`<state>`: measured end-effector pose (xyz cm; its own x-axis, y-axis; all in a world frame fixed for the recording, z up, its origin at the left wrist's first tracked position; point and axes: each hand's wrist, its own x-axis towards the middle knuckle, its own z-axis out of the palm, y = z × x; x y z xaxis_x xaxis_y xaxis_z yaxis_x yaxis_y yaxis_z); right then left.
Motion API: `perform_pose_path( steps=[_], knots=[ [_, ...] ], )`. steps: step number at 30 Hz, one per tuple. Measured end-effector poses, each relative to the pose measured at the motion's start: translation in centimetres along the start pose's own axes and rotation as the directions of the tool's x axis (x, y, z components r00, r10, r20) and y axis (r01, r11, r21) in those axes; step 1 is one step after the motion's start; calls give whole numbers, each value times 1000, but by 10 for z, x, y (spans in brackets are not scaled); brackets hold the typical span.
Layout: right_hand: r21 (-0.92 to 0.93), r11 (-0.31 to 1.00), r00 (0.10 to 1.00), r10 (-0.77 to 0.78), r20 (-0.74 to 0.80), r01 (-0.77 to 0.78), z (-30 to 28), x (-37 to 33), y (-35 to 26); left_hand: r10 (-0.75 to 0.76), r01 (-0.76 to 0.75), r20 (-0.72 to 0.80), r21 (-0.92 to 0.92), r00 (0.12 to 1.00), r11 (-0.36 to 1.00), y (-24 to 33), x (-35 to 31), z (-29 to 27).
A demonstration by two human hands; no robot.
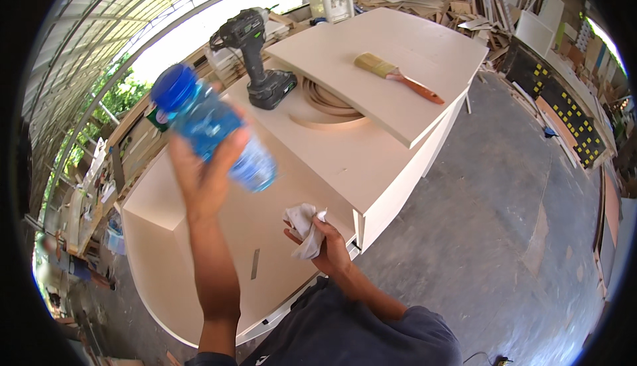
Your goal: The person wipes the internal surfaces and edges of a wooden cabinet using a cloth dampened with liquid from a bottle.
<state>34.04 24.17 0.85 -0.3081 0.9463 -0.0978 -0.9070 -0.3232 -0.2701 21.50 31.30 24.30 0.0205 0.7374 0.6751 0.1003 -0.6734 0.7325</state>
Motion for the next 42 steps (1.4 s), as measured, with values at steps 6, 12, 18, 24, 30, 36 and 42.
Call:
perform_pose_path(
  steps=[6, 12, 18, 24, 30, 36, 42],
  knots=[
    [-153, 981, 991, 110, -80, -121, -8, 28, 23, -273, 202, 53, 542, 961, 816, -19, -86, -91],
    [-60, 969, 969, 237, -69, -241, -4, 45, 49, -583, 204, 123, 863, 803, 463, -53, -151, -114],
    [-26, 948, 947, 316, -61, -318, -19, 49, 66, -747, 167, 133, 935, 651, 313, -67, -176, -125],
    [-76, 952, 952, 288, -103, -296, -30, 51, 72, -837, 83, 135, 974, 530, 209, -70, -171, -124],
    [-154, 957, 966, 225, -131, -244, -36, 63, 68, -848, 6, 190, 975, 494, 222, -73, -167, -118],
    [-187, 947, 961, 236, -145, -261, -40, 63, 62, -883, -37, 201, 978, 424, 205, -72, -166, -108],
    [-167, 948, 960, 254, -116, -271, -44, 64, 65, -836, -31, 160, 985, 525, 169, -84, -158, -123]
  ],
)
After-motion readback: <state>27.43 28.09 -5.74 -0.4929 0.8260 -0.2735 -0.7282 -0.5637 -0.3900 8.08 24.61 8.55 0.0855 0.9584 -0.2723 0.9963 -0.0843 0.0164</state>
